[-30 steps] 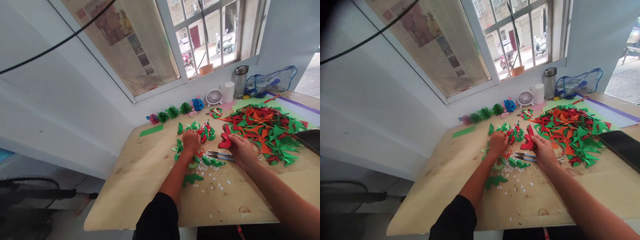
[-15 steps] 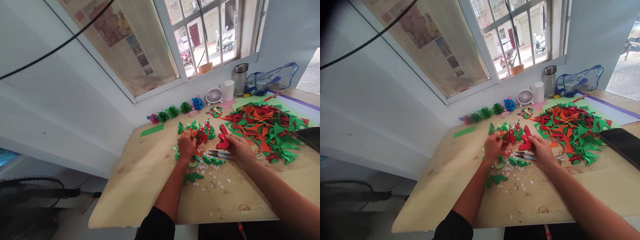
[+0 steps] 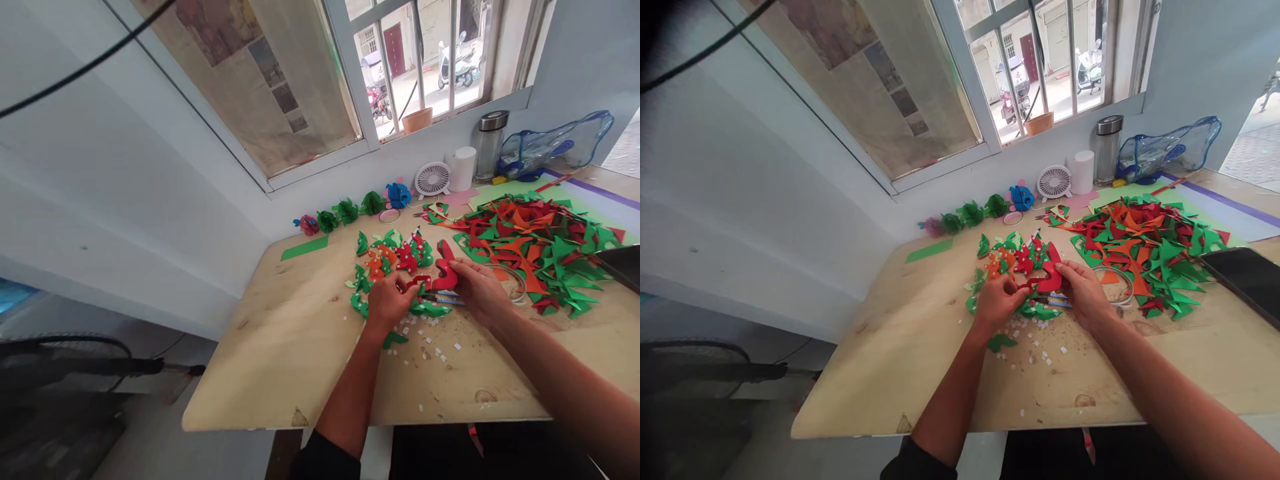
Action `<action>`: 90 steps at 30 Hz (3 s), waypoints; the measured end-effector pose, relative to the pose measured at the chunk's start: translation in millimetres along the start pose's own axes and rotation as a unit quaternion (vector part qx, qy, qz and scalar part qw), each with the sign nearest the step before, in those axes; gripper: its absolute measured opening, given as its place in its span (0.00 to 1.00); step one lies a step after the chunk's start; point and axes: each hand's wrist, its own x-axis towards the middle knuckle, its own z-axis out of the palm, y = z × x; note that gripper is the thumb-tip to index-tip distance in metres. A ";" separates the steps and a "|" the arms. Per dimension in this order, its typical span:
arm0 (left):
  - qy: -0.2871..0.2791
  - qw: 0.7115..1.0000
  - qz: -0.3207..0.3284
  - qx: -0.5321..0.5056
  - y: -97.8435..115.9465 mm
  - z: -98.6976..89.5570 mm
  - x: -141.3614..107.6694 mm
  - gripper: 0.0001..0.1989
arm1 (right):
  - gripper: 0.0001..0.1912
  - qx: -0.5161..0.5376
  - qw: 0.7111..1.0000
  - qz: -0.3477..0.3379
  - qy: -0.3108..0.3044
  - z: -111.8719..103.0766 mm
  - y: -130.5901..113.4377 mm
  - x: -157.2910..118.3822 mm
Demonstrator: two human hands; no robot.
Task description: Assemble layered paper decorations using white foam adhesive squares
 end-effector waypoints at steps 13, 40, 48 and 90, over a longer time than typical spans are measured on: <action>-0.043 0.998 0.022 -0.045 -7.3 -0.8 2.6 0.07 | 0.04 0.014 1.000 0.013 0.004 3.8 -2.5 -1.7; 0.042 0.940 0.102 -0.324 5.9 4.4 -6.0 0.10 | 0.04 0.084 0.980 0.111 -0.141 10.7 2.5 -12.1; 0.005 0.916 0.145 -0.375 8.4 1.6 -10.2 0.16 | 0.06 0.073 0.977 0.125 -0.157 15.3 5.0 -16.0; 0.036 0.942 0.182 -0.279 -0.3 1.2 -11.5 0.08 | 0.17 -0.102 0.989 0.028 -0.106 15.7 9.6 -16.1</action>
